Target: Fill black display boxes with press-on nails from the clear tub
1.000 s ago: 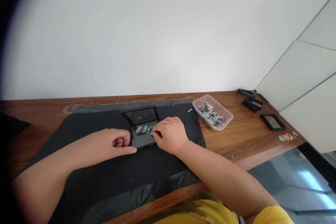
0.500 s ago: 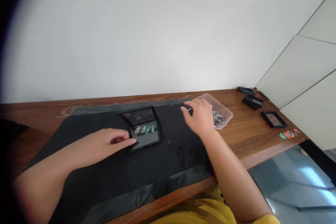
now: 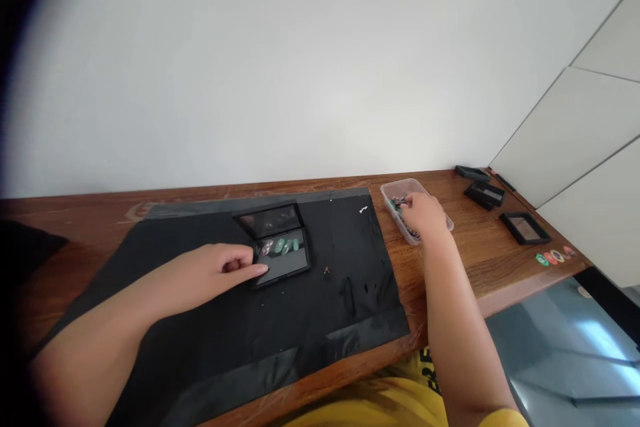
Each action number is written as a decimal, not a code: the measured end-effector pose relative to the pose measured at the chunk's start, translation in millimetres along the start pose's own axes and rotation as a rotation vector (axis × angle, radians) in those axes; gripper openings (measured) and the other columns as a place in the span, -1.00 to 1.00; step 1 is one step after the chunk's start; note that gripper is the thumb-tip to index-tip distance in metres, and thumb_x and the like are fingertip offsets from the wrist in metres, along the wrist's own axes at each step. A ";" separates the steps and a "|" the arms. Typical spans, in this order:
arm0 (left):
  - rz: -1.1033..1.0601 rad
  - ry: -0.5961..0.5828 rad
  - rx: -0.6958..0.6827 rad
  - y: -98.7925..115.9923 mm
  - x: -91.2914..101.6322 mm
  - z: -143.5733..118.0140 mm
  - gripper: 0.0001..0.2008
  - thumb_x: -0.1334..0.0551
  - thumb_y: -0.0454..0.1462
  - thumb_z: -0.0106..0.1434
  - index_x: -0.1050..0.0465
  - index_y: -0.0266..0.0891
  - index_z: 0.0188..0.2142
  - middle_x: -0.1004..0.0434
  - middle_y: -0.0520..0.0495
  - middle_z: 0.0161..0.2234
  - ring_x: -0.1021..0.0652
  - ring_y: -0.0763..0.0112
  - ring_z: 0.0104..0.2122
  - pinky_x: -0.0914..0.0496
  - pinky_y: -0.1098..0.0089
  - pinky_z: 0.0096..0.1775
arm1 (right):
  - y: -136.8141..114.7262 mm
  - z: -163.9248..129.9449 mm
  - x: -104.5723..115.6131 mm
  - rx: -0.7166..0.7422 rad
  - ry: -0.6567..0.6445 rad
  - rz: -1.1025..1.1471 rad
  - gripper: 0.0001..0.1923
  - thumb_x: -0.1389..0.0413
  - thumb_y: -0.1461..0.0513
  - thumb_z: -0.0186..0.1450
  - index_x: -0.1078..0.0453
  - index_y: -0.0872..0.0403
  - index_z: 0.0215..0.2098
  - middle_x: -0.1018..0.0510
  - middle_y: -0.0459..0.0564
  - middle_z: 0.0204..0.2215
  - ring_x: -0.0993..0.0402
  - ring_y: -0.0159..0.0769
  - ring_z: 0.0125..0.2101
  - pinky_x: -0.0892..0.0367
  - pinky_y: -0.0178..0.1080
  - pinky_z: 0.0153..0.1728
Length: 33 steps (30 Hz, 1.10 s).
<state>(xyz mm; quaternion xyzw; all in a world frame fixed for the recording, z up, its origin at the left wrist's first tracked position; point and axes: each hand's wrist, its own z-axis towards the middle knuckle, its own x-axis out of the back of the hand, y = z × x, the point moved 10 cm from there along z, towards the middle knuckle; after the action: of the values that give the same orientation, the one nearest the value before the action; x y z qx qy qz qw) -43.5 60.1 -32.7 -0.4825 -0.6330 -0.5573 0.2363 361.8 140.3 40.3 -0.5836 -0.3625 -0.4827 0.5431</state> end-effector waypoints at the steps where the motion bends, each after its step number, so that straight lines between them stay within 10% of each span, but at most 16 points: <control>1: 0.001 -0.003 -0.001 0.7 0.1 0.0 -0.42 -0.22 0.29 0.33 -0.39 -0.08 -0.53 -0.47 0.00 -0.56 -0.46 0.26 -0.52 -0.17 0.25 -0.40 | 3.1 0.6 -2.0 -0.011 -0.010 -0.002 -0.75 -0.34 0.18 0.36 -0.80 -0.02 -0.04 -0.84 0.19 -0.02 -0.76 0.10 -0.01 -0.53 -0.09 -0.08; 8: 0.026 0.003 0.026 0.8 -2.1 -1.7 -0.42 -0.19 0.30 0.34 -0.37 -0.08 -0.52 -0.48 -0.01 -0.54 -0.47 0.24 -0.50 -0.17 0.24 -0.39 | 2.5 0.1 0.4 -0.058 0.003 0.042 -0.85 -0.37 0.28 0.26 -0.81 -0.03 -0.25 -0.86 0.11 -0.16 -0.80 0.04 -0.12 -0.53 -0.13 -0.18; 15: 0.059 -0.017 0.056 5.4 -1.3 -4.0 -0.45 -0.13 0.28 0.33 -0.35 -0.07 -0.50 -0.52 -0.04 -0.51 -0.49 0.23 -0.47 -0.22 0.24 -0.38 | 1.6 -6.6 34.3 -0.029 0.227 0.225 -0.69 -0.32 0.26 0.32 -0.76 0.06 0.01 -0.84 0.14 -0.15 -0.78 0.00 -0.10 -0.58 -0.04 0.01; 21: -0.067 0.356 -0.079 26.4 51.5 -24.0 -0.38 -0.19 0.25 0.33 -0.01 -0.09 -0.55 -0.13 0.08 -0.61 -0.22 0.39 -0.55 -0.11 0.27 -0.44 | -25.3 -28.9 49.8 0.213 0.485 0.788 -0.79 -0.37 0.13 0.25 -0.70 0.07 -0.20 -0.81 0.12 -0.27 -0.73 -0.11 -0.26 -0.64 -0.03 -0.07; 27: -0.042 0.474 -0.332 61.1 64.0 -39.0 -0.42 -0.22 0.06 0.40 0.00 -0.10 -0.59 -0.10 0.13 -0.66 -0.17 0.45 -0.63 -0.07 0.30 -0.50 | -95.8 -49.0 -8.8 0.368 -0.074 1.306 -0.66 -0.59 0.03 0.15 -0.60 -0.01 -0.34 -0.75 -0.07 -0.38 -0.72 -0.27 -0.33 -0.68 -0.16 -0.16; 33: 0.000 0.643 -0.580 101.4 48.4 -48.6 -0.77 -0.32 -0.06 0.48 -0.60 -0.07 -0.28 -0.65 0.03 -0.40 -0.63 0.25 -0.37 -0.50 0.25 -0.23 | -147.8 -94.8 -66.3 0.229 -0.681 1.638 -0.49 -0.70 0.01 0.08 -0.54 0.01 -0.28 -0.71 -0.22 -0.36 -0.73 -0.42 -0.32 -0.69 -0.30 -0.11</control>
<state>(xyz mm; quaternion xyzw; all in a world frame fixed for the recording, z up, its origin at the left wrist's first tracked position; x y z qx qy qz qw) 13.1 22.7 69.3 -0.3307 -0.3443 -0.8342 0.2761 187.7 75.5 13.4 -0.7134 -0.0196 0.2948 0.6354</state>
